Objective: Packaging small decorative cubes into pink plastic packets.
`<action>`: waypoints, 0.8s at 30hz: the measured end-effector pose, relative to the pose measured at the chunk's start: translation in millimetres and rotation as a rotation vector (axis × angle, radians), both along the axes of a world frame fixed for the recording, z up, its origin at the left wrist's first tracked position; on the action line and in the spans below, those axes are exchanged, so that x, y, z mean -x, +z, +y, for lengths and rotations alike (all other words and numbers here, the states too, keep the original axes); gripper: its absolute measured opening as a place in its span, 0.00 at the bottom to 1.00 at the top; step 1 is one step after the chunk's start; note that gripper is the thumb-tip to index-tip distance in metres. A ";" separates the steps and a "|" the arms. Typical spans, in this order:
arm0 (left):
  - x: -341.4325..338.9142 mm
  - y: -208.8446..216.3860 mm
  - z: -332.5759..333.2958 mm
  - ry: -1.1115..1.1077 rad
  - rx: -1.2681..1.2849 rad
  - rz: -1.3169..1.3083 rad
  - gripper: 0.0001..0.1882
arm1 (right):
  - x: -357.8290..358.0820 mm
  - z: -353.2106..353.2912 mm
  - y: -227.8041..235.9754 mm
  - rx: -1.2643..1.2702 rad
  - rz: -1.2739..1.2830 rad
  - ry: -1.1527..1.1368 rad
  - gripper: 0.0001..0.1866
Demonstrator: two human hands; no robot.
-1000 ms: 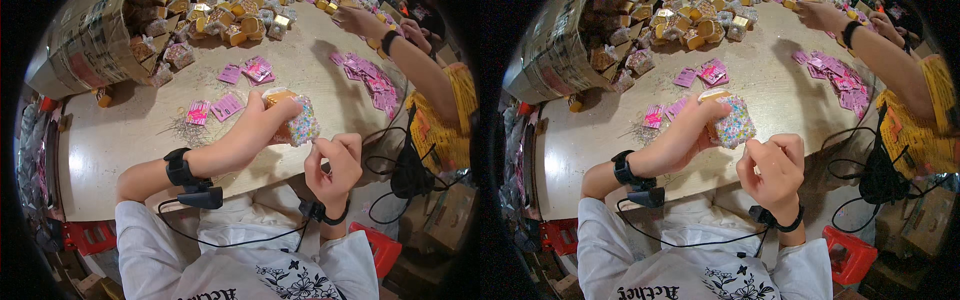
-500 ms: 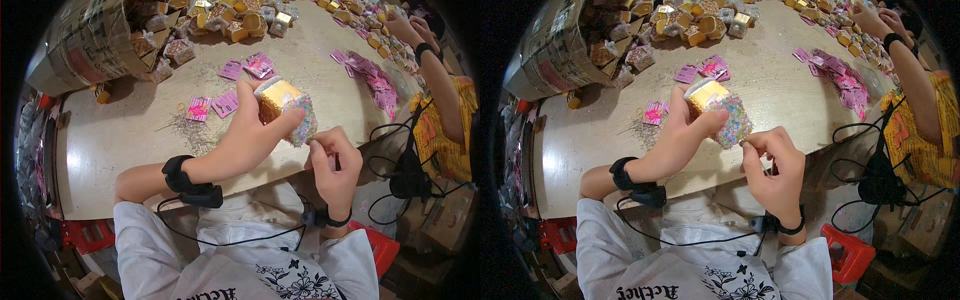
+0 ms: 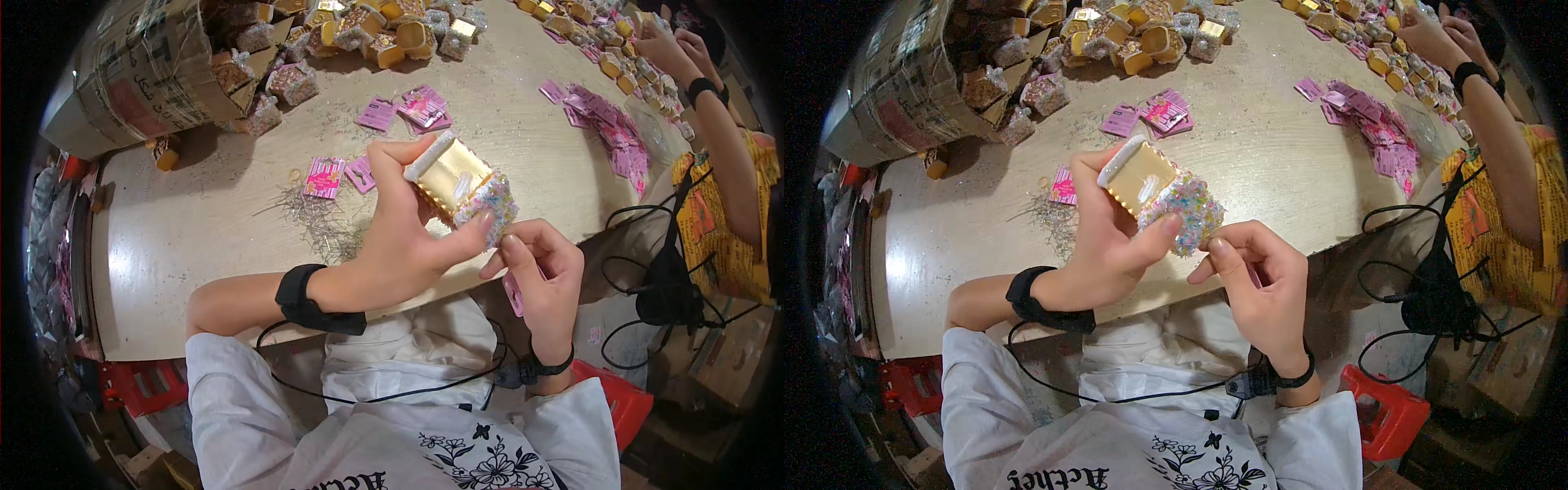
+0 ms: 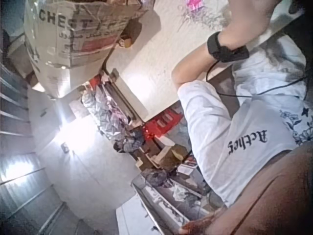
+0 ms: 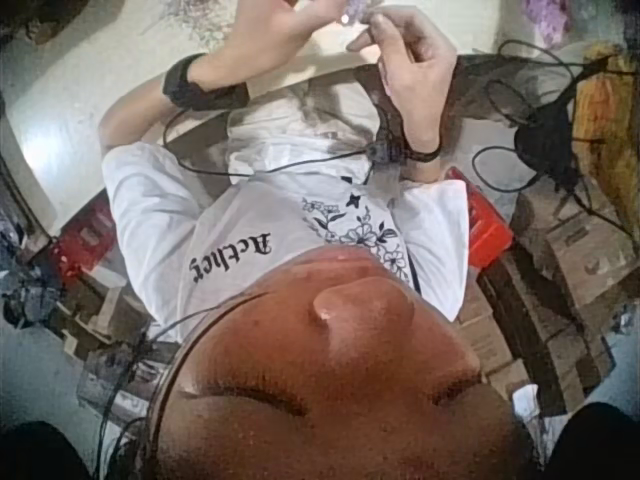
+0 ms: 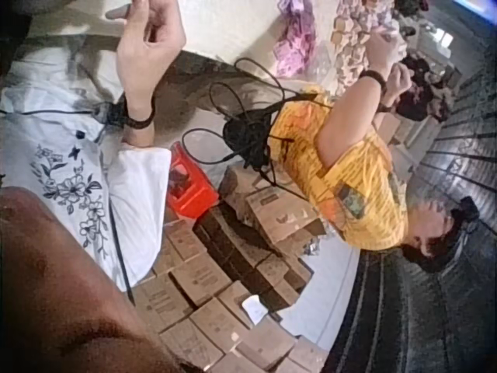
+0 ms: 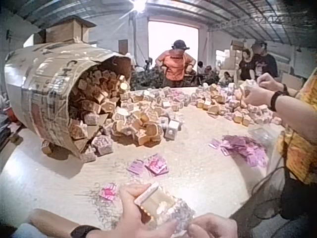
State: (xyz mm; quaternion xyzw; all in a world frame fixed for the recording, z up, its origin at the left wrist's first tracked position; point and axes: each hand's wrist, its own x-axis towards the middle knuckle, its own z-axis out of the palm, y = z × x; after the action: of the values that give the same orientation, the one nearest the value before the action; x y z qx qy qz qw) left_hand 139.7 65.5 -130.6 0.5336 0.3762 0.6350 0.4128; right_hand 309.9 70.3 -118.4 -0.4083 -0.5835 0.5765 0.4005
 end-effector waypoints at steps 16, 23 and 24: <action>8.8 -28.9 7.7 -0.306 -0.565 0.035 0.51 | -22.5 11.5 -22.4 0.197 0.395 0.424 0.29; 5.0 -32.0 -6.3 -0.313 -0.404 -0.077 0.46 | -24.3 40.4 -26.5 0.244 0.302 0.680 0.36; 2.4 -30.2 -7.0 -0.342 -0.312 -0.201 0.47 | -25.4 42.6 -26.8 0.327 0.255 0.689 0.39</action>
State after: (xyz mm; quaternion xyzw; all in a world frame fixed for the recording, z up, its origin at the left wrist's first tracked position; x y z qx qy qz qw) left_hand 137.3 58.4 -160.8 0.5809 0.1348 0.6563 0.4621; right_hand 335.3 112.9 -145.2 -0.1724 -0.5325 0.8083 0.1828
